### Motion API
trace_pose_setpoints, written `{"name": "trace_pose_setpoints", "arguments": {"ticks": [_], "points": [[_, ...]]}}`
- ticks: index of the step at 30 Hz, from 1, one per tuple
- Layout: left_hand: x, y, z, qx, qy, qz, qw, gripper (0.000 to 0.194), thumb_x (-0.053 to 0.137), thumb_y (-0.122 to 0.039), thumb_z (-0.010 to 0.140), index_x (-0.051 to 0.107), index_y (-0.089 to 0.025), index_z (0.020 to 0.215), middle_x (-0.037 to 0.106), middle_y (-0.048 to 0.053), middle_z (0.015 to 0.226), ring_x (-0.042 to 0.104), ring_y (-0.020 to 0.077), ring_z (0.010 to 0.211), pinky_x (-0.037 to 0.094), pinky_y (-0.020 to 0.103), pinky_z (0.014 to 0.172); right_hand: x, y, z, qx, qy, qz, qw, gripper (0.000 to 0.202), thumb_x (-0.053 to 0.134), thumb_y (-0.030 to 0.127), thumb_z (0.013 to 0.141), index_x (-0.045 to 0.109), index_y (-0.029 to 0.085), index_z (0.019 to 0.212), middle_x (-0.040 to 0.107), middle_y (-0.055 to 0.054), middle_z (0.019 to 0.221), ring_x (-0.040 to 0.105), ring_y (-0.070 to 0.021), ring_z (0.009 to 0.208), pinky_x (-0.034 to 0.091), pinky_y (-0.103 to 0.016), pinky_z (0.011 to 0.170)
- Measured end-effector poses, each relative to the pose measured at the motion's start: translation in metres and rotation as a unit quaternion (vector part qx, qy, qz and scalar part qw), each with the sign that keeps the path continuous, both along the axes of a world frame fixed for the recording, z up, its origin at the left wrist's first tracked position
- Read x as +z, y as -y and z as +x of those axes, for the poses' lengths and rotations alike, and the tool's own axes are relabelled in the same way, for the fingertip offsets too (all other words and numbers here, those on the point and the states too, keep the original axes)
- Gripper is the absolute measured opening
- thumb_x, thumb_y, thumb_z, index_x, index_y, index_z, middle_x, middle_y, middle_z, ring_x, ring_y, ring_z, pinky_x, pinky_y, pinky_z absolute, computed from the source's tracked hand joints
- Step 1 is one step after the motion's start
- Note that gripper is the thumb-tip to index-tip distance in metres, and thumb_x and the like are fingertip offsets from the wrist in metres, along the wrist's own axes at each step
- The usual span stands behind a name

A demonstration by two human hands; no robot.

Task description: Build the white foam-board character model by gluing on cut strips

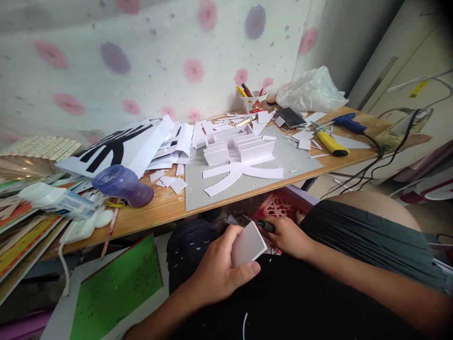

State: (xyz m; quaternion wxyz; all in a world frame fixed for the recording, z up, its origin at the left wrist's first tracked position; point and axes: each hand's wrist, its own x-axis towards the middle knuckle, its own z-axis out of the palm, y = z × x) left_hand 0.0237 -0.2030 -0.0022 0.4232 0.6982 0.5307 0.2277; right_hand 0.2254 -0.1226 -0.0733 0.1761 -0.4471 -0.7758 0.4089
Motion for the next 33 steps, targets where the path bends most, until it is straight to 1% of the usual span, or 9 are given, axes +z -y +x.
{"name": "trace_pose_setpoints", "arguments": {"ticks": [3, 6, 10, 14, 18, 23, 27, 29, 33], "points": [[0.001, -0.003, -0.002, 0.016, -0.020, -0.001, 1.000, 0.042, 0.054, -0.052, 0.080, 0.045, -0.022, 0.107, 0.054, -0.002, 0.084, 0.047, 0.0137, 0.070, 0.034, 0.024, 0.061, 0.003, -0.004, -0.004, -0.022, -0.037, -0.043, 0.998, 0.024, 0.049, 0.038, 0.084, 0.051, 0.019, 0.069, 0.053, 0.000, 0.062, 0.051, -0.0141, 0.059, 0.040, -0.026, 0.058], [0.000, -0.008, -0.006, 0.056, -0.050, 0.008, 0.997, 0.042, 0.056, -0.051, 0.079, 0.046, -0.021, 0.107, 0.056, 0.000, 0.088, 0.050, 0.0158, 0.076, 0.036, 0.026, 0.066, 0.018, -0.007, -0.005, -0.022, -0.165, -0.060, 0.984, 0.022, 0.055, 0.039, 0.081, 0.055, 0.017, 0.085, 0.059, -0.003, 0.077, 0.057, -0.0162, 0.071, 0.046, -0.029, 0.067], [-0.009, -0.014, -0.009, 0.053, -0.004, 0.000, 0.999, 0.045, 0.054, -0.054, 0.079, 0.048, -0.019, 0.107, 0.057, 0.002, 0.090, 0.050, 0.0167, 0.076, 0.037, 0.026, 0.066, 0.044, -0.010, -0.009, 0.088, -0.286, 0.029, 0.954, 0.031, 0.069, 0.031, 0.073, 0.060, 0.018, 0.100, 0.057, -0.009, 0.107, 0.054, -0.0212, 0.104, 0.042, -0.035, 0.091], [-0.015, -0.016, -0.013, 0.031, 0.093, -0.011, 0.995, 0.049, 0.051, -0.056, 0.080, 0.049, -0.018, 0.112, 0.057, 0.005, 0.098, 0.052, 0.0184, 0.084, 0.040, 0.027, 0.072, 0.058, -0.011, -0.023, 0.181, -0.304, 0.036, 0.935, 0.018, 0.068, 0.032, 0.077, 0.063, 0.017, 0.085, 0.061, -0.007, 0.094, 0.059, -0.0167, 0.088, 0.046, -0.029, 0.079], [-0.012, -0.006, -0.030, 0.017, 0.116, -0.024, 0.993, 0.056, 0.052, -0.050, 0.082, 0.040, -0.023, 0.129, 0.051, 0.008, 0.123, 0.050, 0.0227, 0.107, 0.039, 0.032, 0.091, 0.059, -0.015, -0.039, 0.159, -0.304, 0.056, 0.938, 0.020, 0.065, 0.036, 0.079, 0.062, 0.016, 0.079, 0.062, -0.005, 0.079, 0.058, -0.0154, 0.075, 0.045, -0.027, 0.069], [-0.017, 0.022, -0.067, 0.065, -0.024, -0.090, 0.994, 0.056, 0.054, -0.038, 0.081, 0.037, -0.025, 0.132, 0.056, 0.007, 0.121, 0.055, 0.0214, 0.102, 0.042, 0.033, 0.091, 0.069, -0.038, -0.041, 0.026, -0.264, 0.036, 0.963, 0.023, 0.064, 0.038, 0.077, 0.058, 0.016, 0.076, 0.058, -0.002, 0.070, 0.055, -0.0143, 0.066, 0.044, -0.026, 0.062], [-0.020, 0.042, -0.094, 0.127, -0.118, -0.110, 0.979, 0.036, 0.039, -0.043, 0.086, 0.056, -0.019, 0.107, 0.065, 0.006, 0.093, 0.059, 0.0208, 0.085, 0.045, 0.031, 0.080, 0.087, -0.073, -0.036, 0.077, -0.132, 0.012, 0.988, 0.027, 0.050, 0.039, 0.085, 0.058, 0.014, 0.089, 0.057, 0.000, 0.062, 0.054, -0.0127, 0.054, 0.042, -0.023, 0.051], [-0.009, 0.049, -0.110, 0.170, -0.161, -0.114, 0.965, 0.037, 0.038, -0.047, 0.086, 0.060, -0.019, 0.095, 0.066, 0.006, 0.088, 0.059, 0.0216, 0.082, 0.045, 0.032, 0.079, 0.093, -0.091, -0.039, 0.109, -0.033, 0.086, 0.990, 0.029, 0.044, 0.035, 0.088, 0.060, 0.013, 0.099, 0.061, -0.002, 0.065, 0.057, -0.0134, 0.054, 0.041, -0.024, 0.051], [0.033, 0.055, -0.153, 0.226, -0.215, -0.112, 0.944, 0.042, 0.038, -0.058, 0.082, 0.063, -0.024, 0.086, 0.068, 0.002, 0.081, 0.059, 0.0248, 0.080, 0.044, 0.034, 0.077, 0.090, -0.113, -0.066, 0.176, 0.072, 0.186, 0.964, 0.019, 0.059, 0.027, 0.077, 0.069, 0.018, 0.091, 0.068, -0.007, 0.078, 0.062, -0.0203, 0.070, 0.043, -0.028, 0.063]]}}
